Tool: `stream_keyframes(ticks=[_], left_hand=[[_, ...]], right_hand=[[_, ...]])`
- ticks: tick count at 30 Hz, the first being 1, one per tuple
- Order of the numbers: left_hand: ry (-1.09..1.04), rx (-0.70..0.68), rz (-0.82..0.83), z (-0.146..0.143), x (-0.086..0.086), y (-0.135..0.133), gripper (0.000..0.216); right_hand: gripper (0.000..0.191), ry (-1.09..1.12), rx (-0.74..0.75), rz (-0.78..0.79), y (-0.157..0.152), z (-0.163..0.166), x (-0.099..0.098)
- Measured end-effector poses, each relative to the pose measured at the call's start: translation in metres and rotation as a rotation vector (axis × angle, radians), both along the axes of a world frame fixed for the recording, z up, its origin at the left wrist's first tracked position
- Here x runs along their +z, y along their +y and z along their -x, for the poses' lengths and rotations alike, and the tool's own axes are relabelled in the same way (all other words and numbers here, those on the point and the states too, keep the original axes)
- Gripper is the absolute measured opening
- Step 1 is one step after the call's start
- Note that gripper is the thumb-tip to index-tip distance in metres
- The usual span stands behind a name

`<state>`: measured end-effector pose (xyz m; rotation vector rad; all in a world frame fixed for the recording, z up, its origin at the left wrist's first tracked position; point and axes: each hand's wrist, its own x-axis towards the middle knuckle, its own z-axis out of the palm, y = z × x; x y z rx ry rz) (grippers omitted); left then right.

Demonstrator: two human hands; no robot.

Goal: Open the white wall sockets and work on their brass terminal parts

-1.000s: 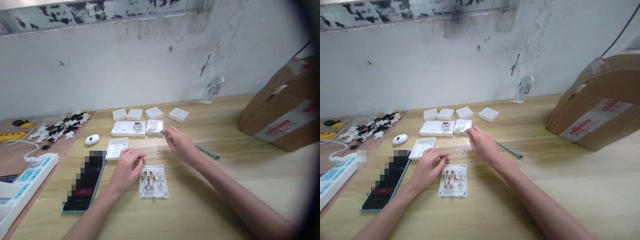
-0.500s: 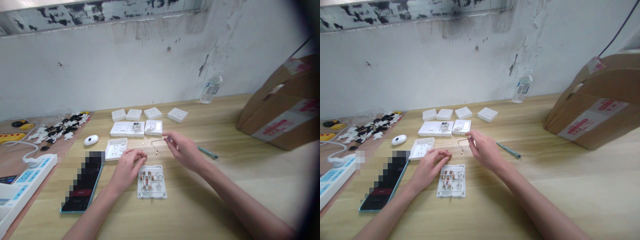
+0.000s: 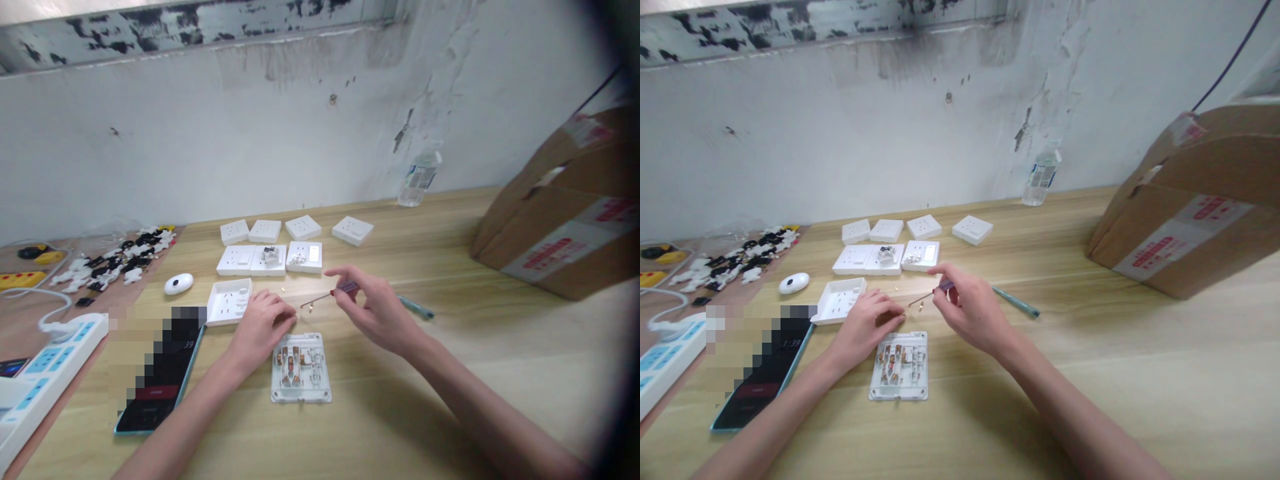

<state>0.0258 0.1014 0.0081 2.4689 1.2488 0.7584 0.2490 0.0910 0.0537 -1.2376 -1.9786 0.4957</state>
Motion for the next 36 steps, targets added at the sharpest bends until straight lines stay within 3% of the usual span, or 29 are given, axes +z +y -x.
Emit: stream_keyframes(ticks=[27, 36], left_hand=[[-0.043, -0.012, 0.052, 0.000, 0.002, -0.009, 0.019], [-0.054, -0.014, 0.014, 0.001, 0.004, -0.010, 0.012]], right_hand=[[0.023, 0.111, 0.051, 0.040, -0.005, 0.000, 0.005], [0.021, 0.138, 0.053, 0.065, -0.004, 0.001, 0.004]])
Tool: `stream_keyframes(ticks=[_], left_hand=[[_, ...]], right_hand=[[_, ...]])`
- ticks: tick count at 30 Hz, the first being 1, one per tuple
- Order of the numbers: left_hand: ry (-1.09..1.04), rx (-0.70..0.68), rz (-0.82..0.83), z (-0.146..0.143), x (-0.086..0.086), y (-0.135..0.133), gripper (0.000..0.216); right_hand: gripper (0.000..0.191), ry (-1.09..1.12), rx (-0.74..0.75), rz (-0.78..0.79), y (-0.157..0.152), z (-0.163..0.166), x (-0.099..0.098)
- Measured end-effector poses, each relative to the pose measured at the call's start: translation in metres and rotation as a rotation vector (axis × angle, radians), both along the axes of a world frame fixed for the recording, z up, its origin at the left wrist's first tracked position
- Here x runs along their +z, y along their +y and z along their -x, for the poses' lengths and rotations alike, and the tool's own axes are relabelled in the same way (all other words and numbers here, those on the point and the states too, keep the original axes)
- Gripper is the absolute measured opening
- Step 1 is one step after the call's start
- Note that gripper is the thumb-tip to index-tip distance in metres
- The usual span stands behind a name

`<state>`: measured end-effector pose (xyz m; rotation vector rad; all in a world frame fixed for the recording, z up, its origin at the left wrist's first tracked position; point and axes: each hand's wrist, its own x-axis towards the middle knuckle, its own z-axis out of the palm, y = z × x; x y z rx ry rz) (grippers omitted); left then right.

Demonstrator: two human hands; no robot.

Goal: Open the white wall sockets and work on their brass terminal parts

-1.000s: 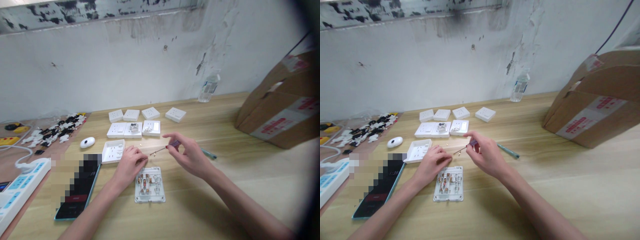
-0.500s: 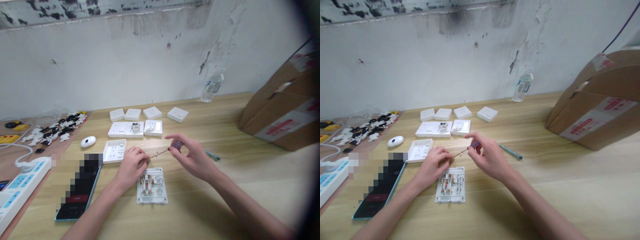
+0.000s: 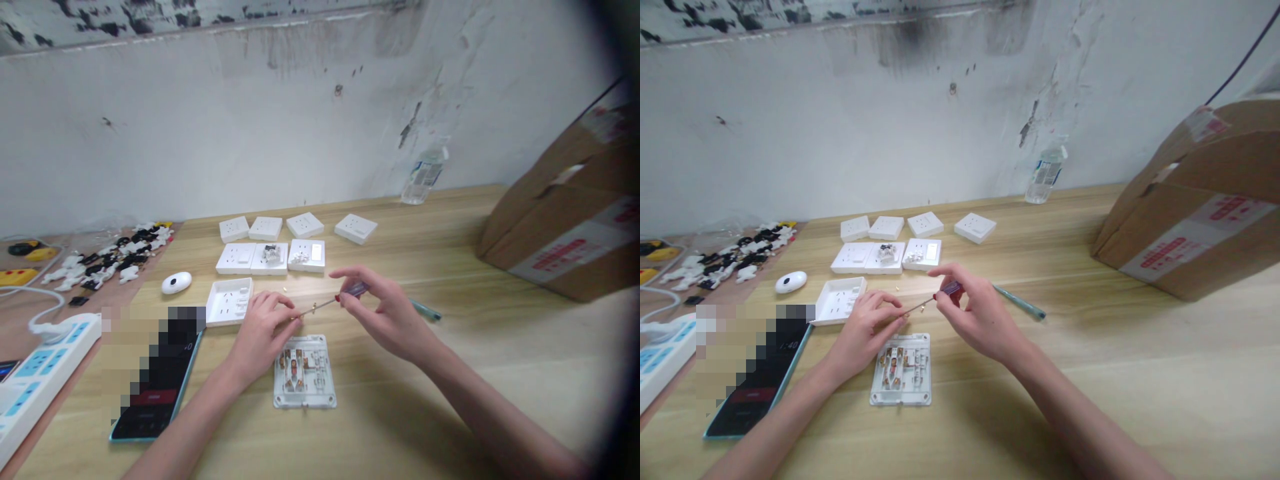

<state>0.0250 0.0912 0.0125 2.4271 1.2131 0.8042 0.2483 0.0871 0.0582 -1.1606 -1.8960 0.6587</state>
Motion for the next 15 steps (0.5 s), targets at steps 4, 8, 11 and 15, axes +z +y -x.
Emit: stream_keyframes(ticks=[4, 8, 11, 15], left_hand=[[-0.009, 0.014, -0.022, 0.0000, 0.0005, -0.0012, 0.011], [-0.007, 0.012, -0.014, 0.0008, 0.0005, -0.0016, 0.013], [0.005, 0.000, -0.001, 0.0015, 0.0003, -0.0012, 0.012], [0.001, -0.006, -0.008, 0.0019, -0.0006, -0.0010, 0.012]], right_hand=[[0.022, -0.009, 0.016, -0.011, 0.0003, 0.0004, -0.0012], [0.022, -0.012, 0.012, -0.011, 0.0001, 0.0009, -0.0013], [0.022, -0.007, 0.010, -0.013, 0.0000, 0.0009, -0.0011], [0.022, -0.016, 0.013, -0.024, 0.0002, 0.0007, -0.0012]])
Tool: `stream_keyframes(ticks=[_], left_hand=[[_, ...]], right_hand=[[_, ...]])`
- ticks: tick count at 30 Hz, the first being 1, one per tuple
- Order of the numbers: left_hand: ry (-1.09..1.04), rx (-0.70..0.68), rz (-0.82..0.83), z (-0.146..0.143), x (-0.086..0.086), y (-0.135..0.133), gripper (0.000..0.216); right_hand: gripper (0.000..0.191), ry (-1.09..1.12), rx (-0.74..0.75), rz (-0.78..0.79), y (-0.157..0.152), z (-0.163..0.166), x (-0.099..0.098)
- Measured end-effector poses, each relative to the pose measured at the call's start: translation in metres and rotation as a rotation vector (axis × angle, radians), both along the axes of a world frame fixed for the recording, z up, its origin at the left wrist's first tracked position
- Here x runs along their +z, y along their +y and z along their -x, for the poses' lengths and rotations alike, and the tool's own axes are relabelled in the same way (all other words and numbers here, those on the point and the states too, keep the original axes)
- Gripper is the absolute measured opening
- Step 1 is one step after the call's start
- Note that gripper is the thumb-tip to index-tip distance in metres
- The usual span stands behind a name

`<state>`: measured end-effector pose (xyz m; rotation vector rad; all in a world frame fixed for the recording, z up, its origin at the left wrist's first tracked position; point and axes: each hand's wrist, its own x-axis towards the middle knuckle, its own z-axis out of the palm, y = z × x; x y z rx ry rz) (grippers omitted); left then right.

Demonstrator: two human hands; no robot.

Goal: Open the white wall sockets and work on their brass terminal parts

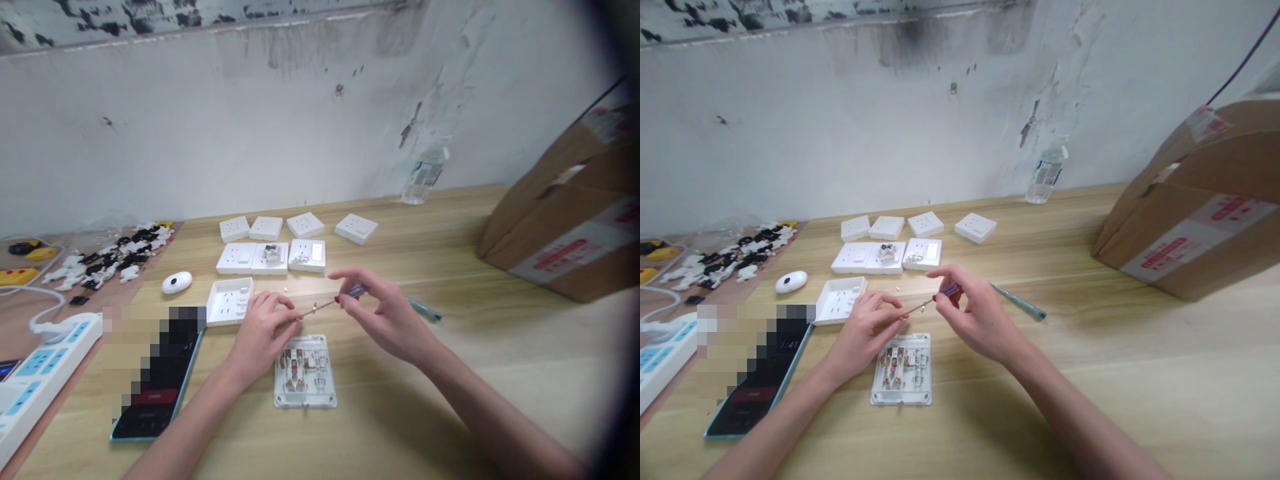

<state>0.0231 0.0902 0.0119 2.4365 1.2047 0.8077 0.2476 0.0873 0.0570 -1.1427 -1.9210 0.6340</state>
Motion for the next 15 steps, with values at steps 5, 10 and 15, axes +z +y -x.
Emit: stream_keyframes(ticks=[5, 10, 15], left_hand=[[-0.005, -0.002, -0.014, 0.0006, -0.0002, -0.0005, 0.014], [0.058, -0.007, -0.074, 0.0019, -0.0006, -0.0002, 0.015], [0.079, 0.002, -0.125, 0.0022, -0.0013, 0.0002, 0.015]], right_hand=[[0.023, -0.012, 0.024, -0.017, 0.0004, -0.0008, -0.0010], [0.025, -0.026, 0.067, -0.007, 0.0005, -0.0006, -0.0021], [0.026, 0.108, 0.070, 0.040, 0.0017, 0.0068, -0.0063]])
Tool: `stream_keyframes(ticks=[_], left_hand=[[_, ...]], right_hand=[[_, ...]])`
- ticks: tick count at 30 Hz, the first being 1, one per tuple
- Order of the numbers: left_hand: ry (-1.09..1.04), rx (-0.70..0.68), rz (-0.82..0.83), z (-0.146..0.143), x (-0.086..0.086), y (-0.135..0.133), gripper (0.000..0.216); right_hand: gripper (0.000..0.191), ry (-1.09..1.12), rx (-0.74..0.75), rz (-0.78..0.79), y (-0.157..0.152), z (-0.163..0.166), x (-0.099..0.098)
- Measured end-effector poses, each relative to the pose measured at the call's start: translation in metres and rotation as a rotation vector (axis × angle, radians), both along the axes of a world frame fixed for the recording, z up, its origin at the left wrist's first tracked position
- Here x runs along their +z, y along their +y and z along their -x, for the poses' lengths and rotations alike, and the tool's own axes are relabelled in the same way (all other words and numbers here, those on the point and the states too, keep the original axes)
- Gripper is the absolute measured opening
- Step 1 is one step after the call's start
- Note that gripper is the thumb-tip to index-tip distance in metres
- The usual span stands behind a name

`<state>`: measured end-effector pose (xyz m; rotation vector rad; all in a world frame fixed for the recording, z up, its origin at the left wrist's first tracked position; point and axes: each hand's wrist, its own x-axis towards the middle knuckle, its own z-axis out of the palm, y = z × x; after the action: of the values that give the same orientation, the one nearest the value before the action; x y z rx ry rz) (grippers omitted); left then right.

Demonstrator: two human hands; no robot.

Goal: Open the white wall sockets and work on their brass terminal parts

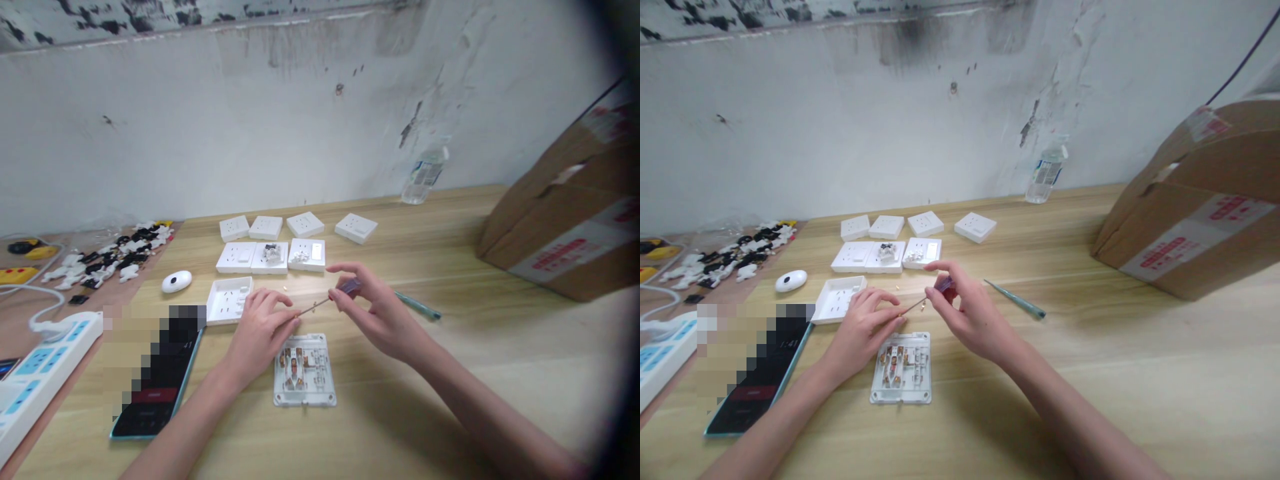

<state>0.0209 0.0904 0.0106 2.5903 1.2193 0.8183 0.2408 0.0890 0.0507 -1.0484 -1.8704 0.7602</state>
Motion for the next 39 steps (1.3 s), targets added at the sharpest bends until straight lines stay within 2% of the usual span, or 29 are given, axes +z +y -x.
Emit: stream_keyframes(ticks=[4, 11, 19, 39], left_hand=[[-0.002, 0.003, 0.009, 0.000, 0.003, 0.000, 0.014], [0.079, 0.044, 0.012, 0.005, 0.004, 0.003, 0.025], [0.096, 0.078, -0.024, 0.001, -0.001, 0.005, 0.012], [0.093, 0.099, -0.002, 0.003, -0.003, 0.006, 0.004]], right_hand=[[0.025, 0.083, -0.023, 0.007, 0.002, 0.008, -0.005], [0.028, -0.072, -0.012, -0.110, 0.002, 0.014, -0.002], [0.028, -0.110, -0.026, -0.135, 0.004, 0.015, -0.006], [0.029, -0.154, -0.005, -0.131, 0.007, 0.016, -0.004]])
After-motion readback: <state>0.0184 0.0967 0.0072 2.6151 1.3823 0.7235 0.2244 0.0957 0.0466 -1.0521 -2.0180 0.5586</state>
